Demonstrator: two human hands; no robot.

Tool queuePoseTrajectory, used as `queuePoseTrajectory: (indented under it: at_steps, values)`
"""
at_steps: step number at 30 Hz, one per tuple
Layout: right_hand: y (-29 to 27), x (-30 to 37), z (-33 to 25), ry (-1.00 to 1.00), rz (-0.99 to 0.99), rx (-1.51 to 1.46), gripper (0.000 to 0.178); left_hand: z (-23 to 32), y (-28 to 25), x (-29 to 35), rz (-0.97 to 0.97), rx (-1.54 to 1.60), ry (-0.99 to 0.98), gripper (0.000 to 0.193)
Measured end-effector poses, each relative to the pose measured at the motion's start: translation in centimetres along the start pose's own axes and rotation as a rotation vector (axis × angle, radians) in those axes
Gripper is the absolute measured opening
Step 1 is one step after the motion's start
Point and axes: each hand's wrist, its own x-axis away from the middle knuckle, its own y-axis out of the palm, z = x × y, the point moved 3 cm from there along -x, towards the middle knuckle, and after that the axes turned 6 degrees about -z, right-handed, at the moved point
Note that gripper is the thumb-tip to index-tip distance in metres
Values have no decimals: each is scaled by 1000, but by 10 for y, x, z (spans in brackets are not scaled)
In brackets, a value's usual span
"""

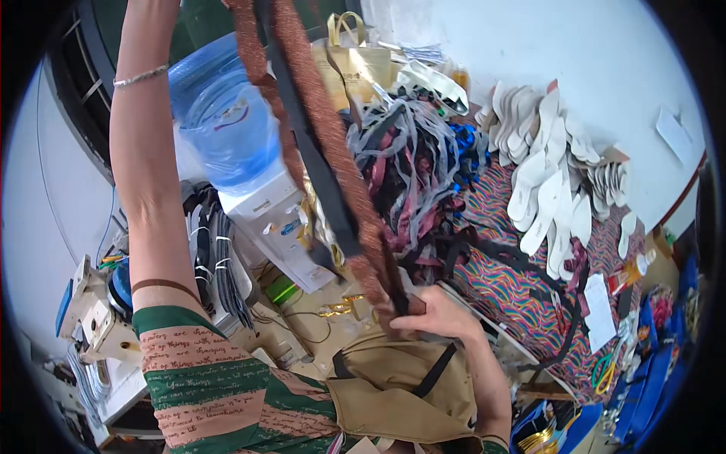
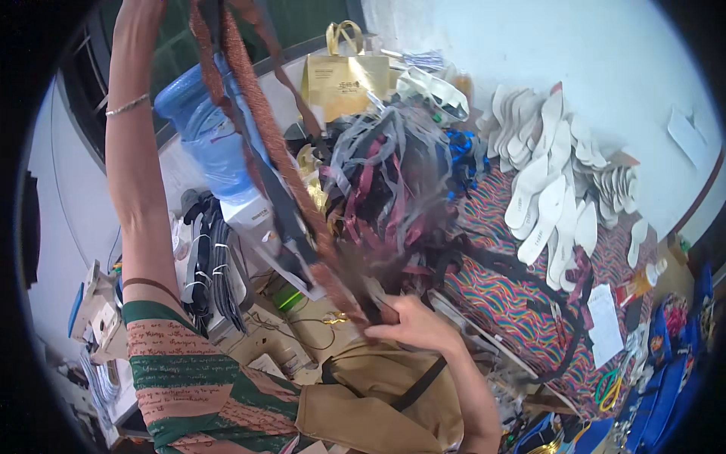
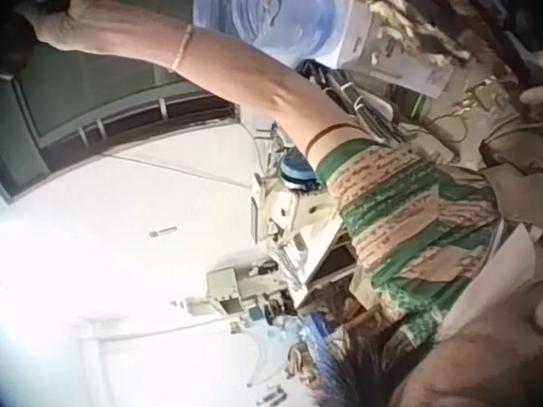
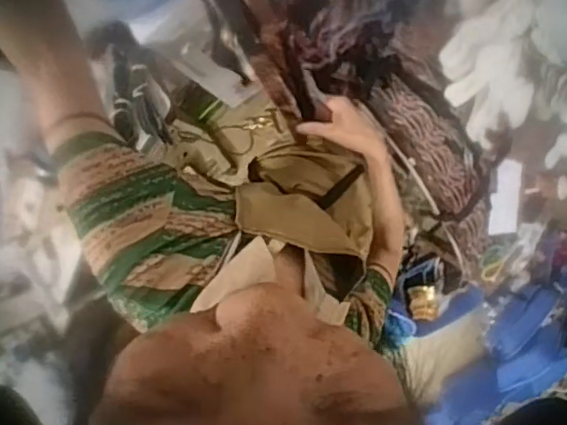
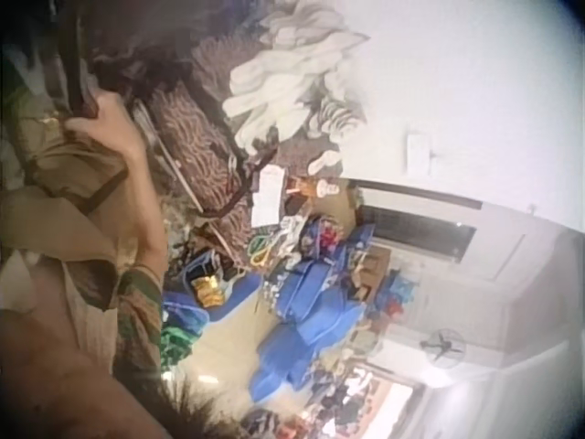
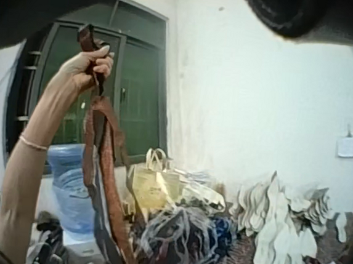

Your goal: The person unpacks a bundle of dark fabric straps, selects a specific strap, and uses scissors to cut it to length. They then attach the strap to a white shoe sole, folding the ends over the edges to secure it in place.

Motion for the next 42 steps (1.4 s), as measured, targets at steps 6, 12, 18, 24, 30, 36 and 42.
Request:
queuePoseTrajectory:
  at_steps: [6,12,18,24,30,36,42]
  values:
    - [-46,27,19,180,319,122,43,33,-47,31,177,-364,28,13]
    - [-115,-16,-94,-321,661,227,41,-66,-30,106,-119,-391,-242,17]
    - [-141,-83,-225,-804,582,-75,25,-164,-10,170,-342,-260,-418,37]
    - [-150,-122,-258,-996,714,222,17,-190,14,177,-148,-345,-490,30]
    - [-166,-139,-231,-727,249,-117,24,-159,-64,152,-177,-155,-346,36]
    - [-129,-111,-85,-275,178,-132,58,-42,-204,78,314,-718,163,27]
    - [-42,-106,38,-35,-39,-145,40,48,-225,41,548,-1123,229,23]
